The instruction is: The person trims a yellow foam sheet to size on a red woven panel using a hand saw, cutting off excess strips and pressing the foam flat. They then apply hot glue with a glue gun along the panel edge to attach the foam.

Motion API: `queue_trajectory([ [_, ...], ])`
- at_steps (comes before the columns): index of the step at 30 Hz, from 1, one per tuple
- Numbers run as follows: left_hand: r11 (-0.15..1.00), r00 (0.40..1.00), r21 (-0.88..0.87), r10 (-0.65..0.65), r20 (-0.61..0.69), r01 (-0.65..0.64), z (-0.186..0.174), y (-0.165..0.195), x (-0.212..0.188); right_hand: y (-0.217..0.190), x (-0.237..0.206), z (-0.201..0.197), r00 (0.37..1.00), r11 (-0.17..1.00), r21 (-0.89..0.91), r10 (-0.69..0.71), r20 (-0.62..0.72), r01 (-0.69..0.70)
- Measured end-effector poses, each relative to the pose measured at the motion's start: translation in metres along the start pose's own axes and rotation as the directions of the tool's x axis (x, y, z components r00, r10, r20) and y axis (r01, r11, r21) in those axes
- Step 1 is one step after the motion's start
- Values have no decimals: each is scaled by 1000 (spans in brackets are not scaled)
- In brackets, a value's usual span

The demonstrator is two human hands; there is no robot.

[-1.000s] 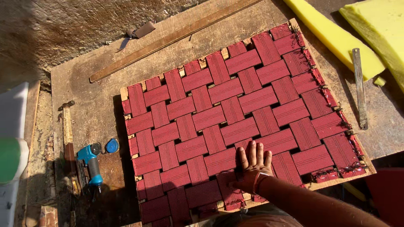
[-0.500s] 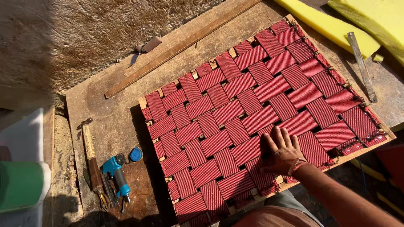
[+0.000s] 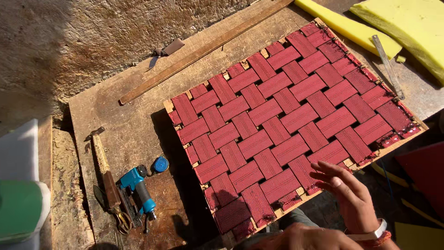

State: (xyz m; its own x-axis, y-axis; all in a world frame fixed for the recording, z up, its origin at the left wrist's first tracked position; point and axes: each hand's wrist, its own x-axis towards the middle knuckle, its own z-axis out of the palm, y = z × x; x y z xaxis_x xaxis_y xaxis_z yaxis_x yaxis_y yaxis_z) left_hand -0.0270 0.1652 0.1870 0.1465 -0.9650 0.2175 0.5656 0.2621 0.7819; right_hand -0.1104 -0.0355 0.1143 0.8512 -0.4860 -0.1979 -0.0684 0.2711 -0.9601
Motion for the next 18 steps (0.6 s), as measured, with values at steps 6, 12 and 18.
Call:
queue_trajectory([
  [6,922,841,349,53,-539,165,-28,-5,1,-56,-67,42,944,697,642,-289,-157,320],
  [12,913,895,379,37,-445,151,-38,-47,19,-72,-54,36,977,842,495,-190,-100,214],
  [18,604,794,623,-28,-607,497,-106,-86,4,-76,-56,2,990,823,555,-140,-10,122],
])
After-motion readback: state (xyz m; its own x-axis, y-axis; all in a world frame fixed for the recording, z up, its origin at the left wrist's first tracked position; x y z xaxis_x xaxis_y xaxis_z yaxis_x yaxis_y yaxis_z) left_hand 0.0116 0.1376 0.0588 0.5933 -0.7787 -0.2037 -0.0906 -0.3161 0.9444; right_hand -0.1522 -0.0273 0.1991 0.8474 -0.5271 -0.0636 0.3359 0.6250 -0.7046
